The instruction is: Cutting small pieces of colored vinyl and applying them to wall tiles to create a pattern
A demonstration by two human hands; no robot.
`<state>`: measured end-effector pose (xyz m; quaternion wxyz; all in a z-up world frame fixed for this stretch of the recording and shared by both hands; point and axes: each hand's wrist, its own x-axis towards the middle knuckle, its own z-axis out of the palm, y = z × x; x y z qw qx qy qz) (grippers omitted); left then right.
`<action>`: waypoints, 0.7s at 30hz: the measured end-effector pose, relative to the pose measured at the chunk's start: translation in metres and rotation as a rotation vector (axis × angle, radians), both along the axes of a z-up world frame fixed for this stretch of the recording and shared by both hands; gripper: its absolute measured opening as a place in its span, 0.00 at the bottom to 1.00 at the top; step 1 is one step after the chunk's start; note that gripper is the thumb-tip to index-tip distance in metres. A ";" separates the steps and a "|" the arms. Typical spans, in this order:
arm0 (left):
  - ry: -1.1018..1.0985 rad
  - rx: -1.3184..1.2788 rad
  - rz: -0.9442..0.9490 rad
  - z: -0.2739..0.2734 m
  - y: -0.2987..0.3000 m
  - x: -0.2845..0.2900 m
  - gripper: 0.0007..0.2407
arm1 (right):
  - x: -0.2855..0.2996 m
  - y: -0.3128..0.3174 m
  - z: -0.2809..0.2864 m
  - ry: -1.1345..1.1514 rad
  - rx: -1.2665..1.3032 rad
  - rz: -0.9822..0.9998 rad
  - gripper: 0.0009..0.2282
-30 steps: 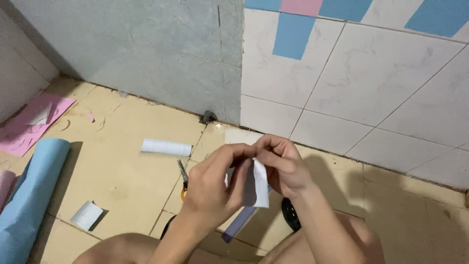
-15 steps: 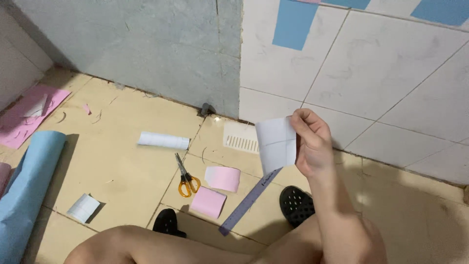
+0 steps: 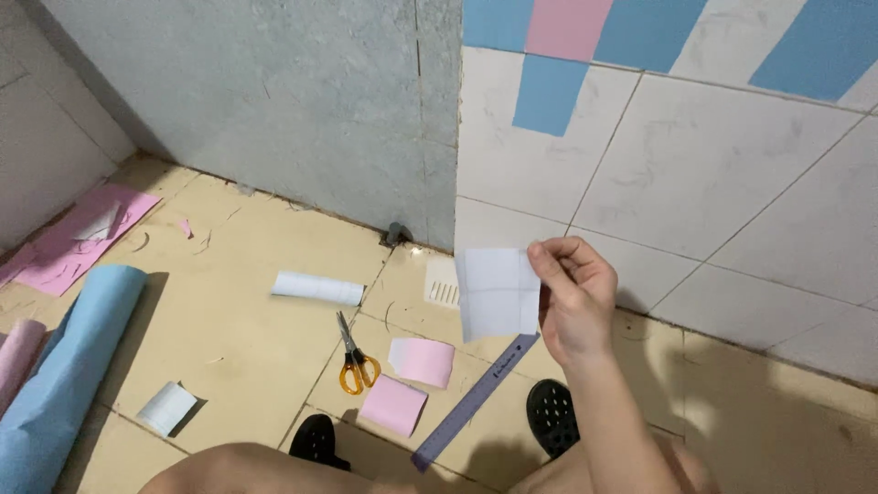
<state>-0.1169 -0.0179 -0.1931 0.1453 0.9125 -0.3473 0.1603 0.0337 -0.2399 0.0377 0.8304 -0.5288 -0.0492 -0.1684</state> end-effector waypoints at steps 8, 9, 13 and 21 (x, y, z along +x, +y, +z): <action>0.476 -0.725 0.342 0.265 -0.027 0.099 0.15 | -0.013 0.013 0.002 -0.015 -0.104 -0.030 0.06; 0.510 -0.819 0.352 0.262 -0.029 0.103 0.14 | -0.015 0.011 0.002 -0.094 -0.146 -0.051 0.08; 0.626 -1.069 0.262 0.255 -0.024 0.107 0.15 | -0.015 0.000 -0.016 -0.433 -0.330 -0.063 0.14; 0.578 -1.114 0.088 0.254 -0.007 0.105 0.13 | -0.018 0.009 -0.005 -0.354 -0.596 0.004 0.16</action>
